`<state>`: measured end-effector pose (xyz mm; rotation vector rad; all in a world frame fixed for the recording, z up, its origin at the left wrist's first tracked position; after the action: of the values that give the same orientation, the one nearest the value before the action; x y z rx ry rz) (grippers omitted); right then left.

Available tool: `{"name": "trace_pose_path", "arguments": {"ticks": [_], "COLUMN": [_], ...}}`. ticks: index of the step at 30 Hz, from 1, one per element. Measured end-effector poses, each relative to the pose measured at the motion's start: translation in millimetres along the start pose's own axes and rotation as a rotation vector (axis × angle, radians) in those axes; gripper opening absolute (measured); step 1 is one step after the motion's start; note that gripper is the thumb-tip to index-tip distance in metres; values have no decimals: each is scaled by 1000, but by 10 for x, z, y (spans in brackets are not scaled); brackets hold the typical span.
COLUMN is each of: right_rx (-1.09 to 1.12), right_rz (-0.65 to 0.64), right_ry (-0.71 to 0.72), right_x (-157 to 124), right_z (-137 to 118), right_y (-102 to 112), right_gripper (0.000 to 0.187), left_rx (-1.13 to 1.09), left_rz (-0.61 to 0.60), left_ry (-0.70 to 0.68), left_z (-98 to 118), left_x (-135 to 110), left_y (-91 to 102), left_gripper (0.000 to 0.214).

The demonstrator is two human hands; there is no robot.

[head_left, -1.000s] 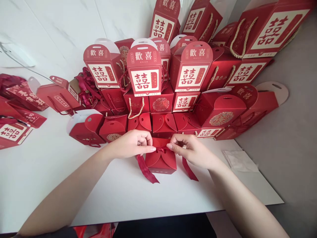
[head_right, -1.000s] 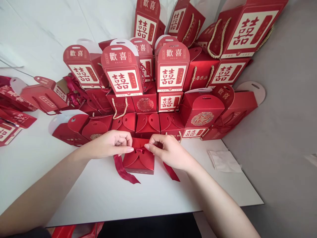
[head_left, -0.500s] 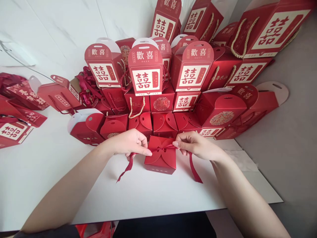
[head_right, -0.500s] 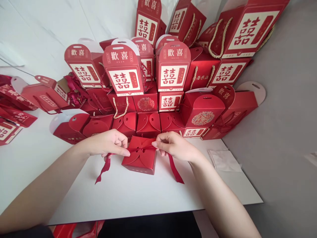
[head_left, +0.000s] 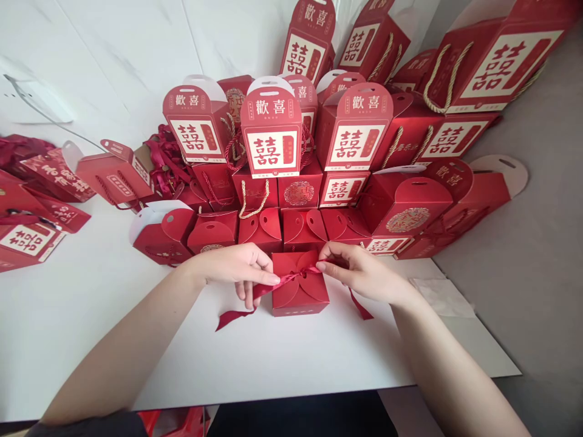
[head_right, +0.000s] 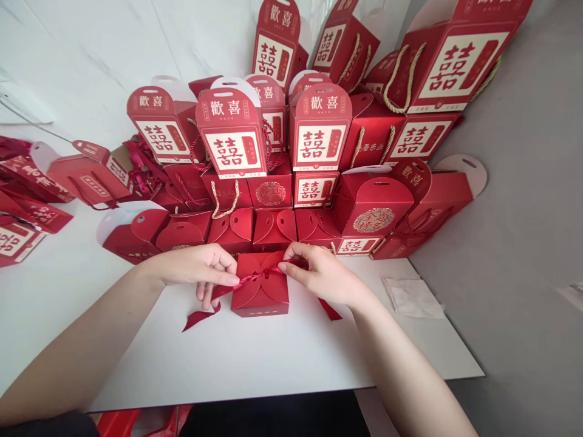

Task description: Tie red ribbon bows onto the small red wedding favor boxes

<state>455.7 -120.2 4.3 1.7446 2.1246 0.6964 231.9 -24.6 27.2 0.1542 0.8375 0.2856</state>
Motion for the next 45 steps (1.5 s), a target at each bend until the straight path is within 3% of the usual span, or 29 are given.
{"name": "trace_pose_path", "arguments": {"ticks": [8,16,21,30,37,39,45], "right_rx": [62,160,218,424,427,429,413], "right_rz": [7,-107,-178,-337,-361,-356,-342], "right_ry": [16,-8,-56,-75,-82,-82,-76], "right_x": [11,-43,-31,59,71,71,81], "right_z": [-43,-69,-5,278,275,269,277], "right_y": [-9,52,45,38,6,-2,-21], "right_gripper": [33,41,35,37,33,33,33], "left_rx": [122,195,166,209,338,364,354], "left_rz": [180,185,129,-171,-209,-192,-66], "left_ry": [-96,-91,-94,-165,-108,-156,-489], "left_z": [35,47,2,-144,-177,-167,-55], "left_x": [11,-49,-8,7,-8,-21,-102], "left_y": [30,81,126,261,272,282,310], "left_gripper": [39,42,40,20,20,18,7]}}
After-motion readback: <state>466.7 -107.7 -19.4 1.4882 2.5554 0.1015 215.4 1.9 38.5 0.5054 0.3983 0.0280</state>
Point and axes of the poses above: each hand's wrist, its own x-axis towards the middle knuckle, its own y-axis out of the back of the hand, z = x × y, the point moved 3 cm from there along x, towards the middle knuckle, and after that the axes turned 4 degrees about y, right-handed, at the moved point
